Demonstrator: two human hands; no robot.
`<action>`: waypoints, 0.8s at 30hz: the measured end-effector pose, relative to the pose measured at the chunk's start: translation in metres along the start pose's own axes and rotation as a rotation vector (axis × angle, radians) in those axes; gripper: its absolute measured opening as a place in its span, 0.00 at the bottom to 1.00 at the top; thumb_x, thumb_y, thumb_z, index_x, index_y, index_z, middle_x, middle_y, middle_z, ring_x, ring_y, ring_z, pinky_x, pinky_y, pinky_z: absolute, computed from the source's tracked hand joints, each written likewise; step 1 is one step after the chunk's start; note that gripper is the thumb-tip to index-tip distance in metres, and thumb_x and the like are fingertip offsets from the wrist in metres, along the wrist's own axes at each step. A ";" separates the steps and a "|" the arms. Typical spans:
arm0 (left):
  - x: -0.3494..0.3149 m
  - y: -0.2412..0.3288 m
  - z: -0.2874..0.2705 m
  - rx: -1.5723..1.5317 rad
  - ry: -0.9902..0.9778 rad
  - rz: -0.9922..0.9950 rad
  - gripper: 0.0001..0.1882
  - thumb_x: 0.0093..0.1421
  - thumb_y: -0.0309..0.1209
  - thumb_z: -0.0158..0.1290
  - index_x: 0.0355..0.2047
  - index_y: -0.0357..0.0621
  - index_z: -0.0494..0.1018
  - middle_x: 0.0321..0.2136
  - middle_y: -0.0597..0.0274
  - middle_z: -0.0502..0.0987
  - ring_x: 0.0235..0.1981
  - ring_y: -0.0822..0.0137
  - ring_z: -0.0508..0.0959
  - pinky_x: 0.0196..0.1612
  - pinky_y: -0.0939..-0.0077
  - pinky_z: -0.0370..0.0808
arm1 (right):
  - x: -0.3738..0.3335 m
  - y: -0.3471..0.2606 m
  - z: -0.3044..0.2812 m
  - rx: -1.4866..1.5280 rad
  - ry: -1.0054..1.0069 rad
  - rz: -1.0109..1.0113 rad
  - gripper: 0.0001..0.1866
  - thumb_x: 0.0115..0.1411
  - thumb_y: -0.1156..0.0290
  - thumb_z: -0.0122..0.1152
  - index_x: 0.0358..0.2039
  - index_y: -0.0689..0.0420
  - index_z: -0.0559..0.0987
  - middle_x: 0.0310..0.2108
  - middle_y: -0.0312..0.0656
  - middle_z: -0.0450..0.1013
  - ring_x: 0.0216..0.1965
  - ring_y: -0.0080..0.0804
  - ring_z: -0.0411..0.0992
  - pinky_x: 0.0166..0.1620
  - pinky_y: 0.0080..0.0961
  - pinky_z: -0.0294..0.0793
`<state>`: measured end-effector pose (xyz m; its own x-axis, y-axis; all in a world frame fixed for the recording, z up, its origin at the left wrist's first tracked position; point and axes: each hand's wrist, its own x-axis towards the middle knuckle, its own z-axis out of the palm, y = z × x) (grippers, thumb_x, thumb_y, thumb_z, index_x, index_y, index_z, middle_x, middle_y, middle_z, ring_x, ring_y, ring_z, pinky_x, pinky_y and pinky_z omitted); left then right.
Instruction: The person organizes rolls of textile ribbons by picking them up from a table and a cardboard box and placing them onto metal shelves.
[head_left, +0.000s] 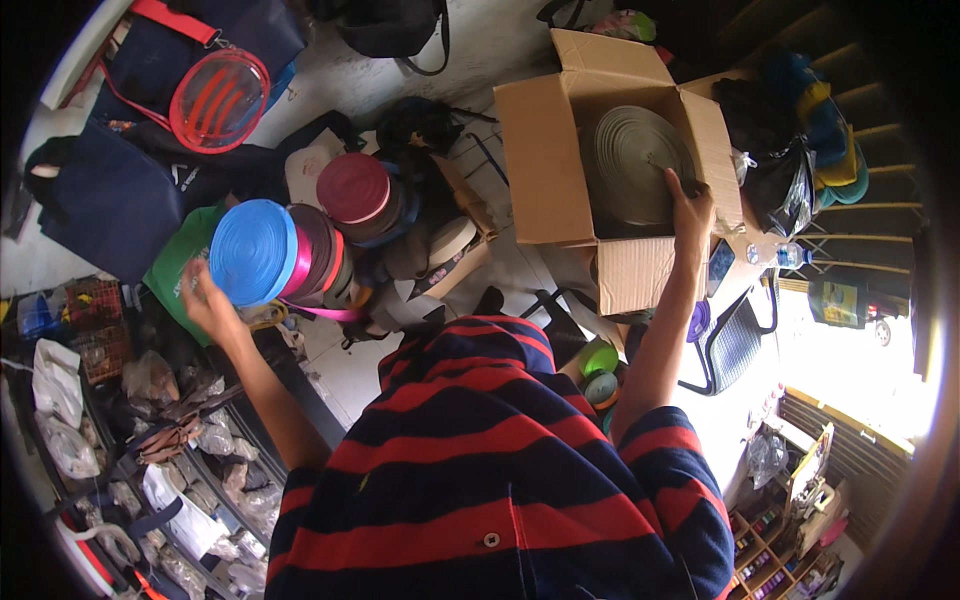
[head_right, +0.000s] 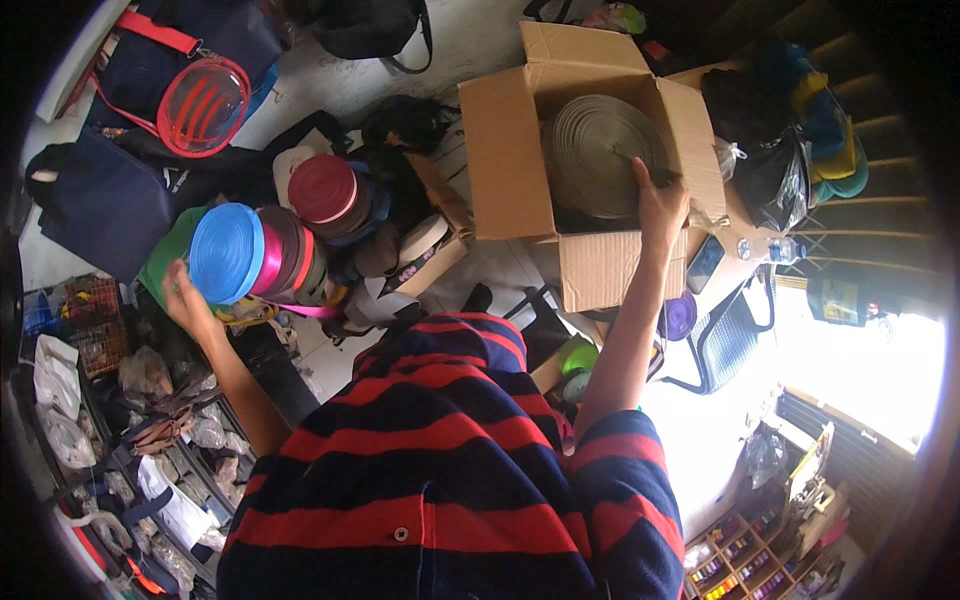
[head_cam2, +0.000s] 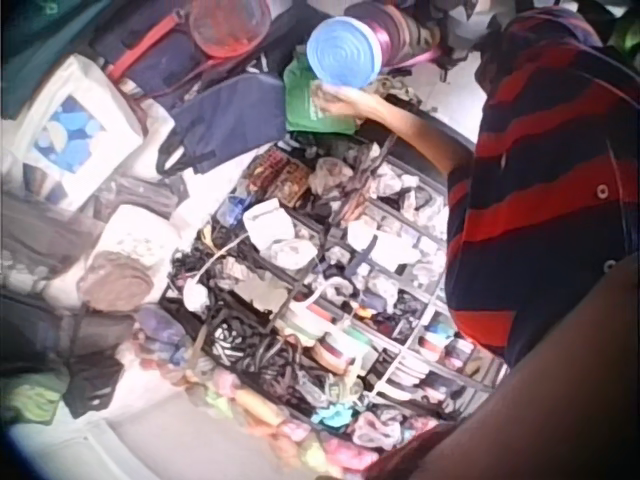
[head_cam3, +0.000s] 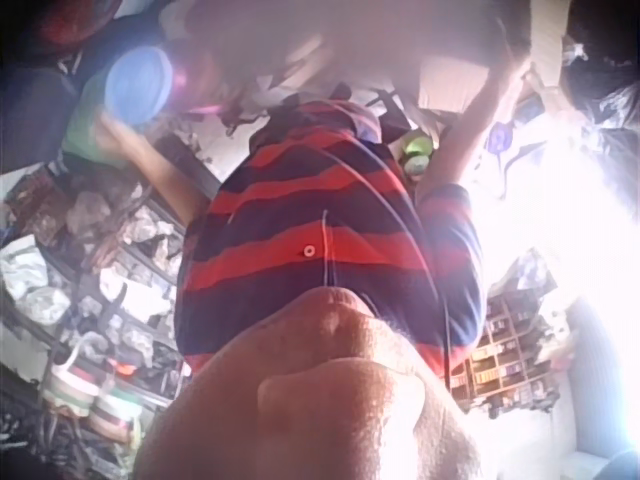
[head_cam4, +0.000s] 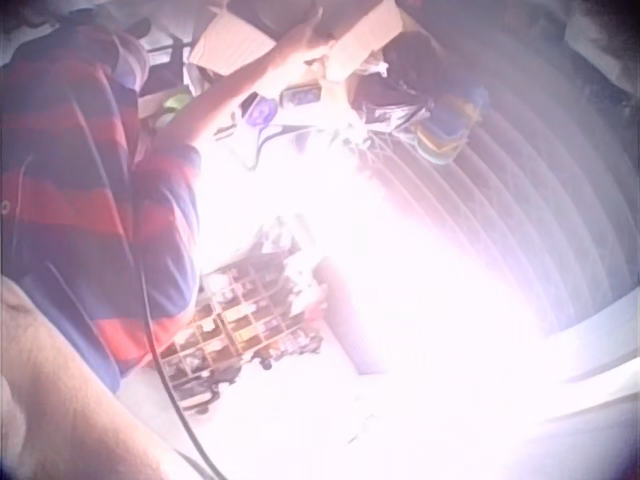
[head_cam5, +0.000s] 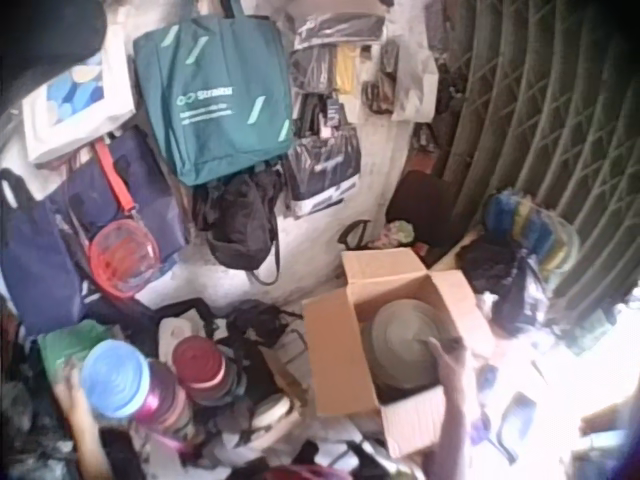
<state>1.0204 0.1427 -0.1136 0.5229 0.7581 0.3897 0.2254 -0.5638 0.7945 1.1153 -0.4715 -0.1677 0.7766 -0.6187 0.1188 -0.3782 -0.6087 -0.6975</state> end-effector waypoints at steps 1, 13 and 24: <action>-0.007 0.016 -0.003 0.166 0.089 0.187 0.18 0.61 0.36 0.53 0.47 0.36 0.73 0.46 0.51 0.73 0.48 0.58 0.71 0.53 0.65 0.66 | 0.001 0.000 0.000 -0.009 0.013 -0.012 0.40 0.44 0.46 0.71 0.46 0.69 0.76 0.44 0.59 0.75 0.50 0.53 0.72 0.53 0.39 0.69; -0.134 0.162 0.058 -0.299 -0.308 0.704 0.11 0.60 0.29 0.51 0.39 0.34 0.72 0.48 0.47 0.69 0.50 0.55 0.69 0.53 0.61 0.65 | 0.008 -0.033 -0.016 0.406 -0.168 0.066 0.35 0.44 0.59 0.73 0.46 0.72 0.72 0.39 0.57 0.76 0.41 0.47 0.76 0.44 0.32 0.74; -0.116 0.201 0.098 -0.509 -0.736 0.701 0.20 0.53 0.29 0.59 0.47 0.38 0.71 0.43 0.55 0.75 0.47 0.60 0.72 0.48 0.65 0.68 | -0.038 -0.164 -0.080 0.353 -0.379 -0.543 0.26 0.47 0.72 0.69 0.46 0.59 0.69 0.35 0.52 0.77 0.39 0.44 0.77 0.43 0.34 0.73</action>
<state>1.0860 -0.0906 -0.0452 0.7960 -0.1428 0.5882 -0.5791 -0.4623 0.6715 1.1072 -0.3877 -0.0007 0.9524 -0.0239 0.3038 0.2424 -0.5448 -0.8028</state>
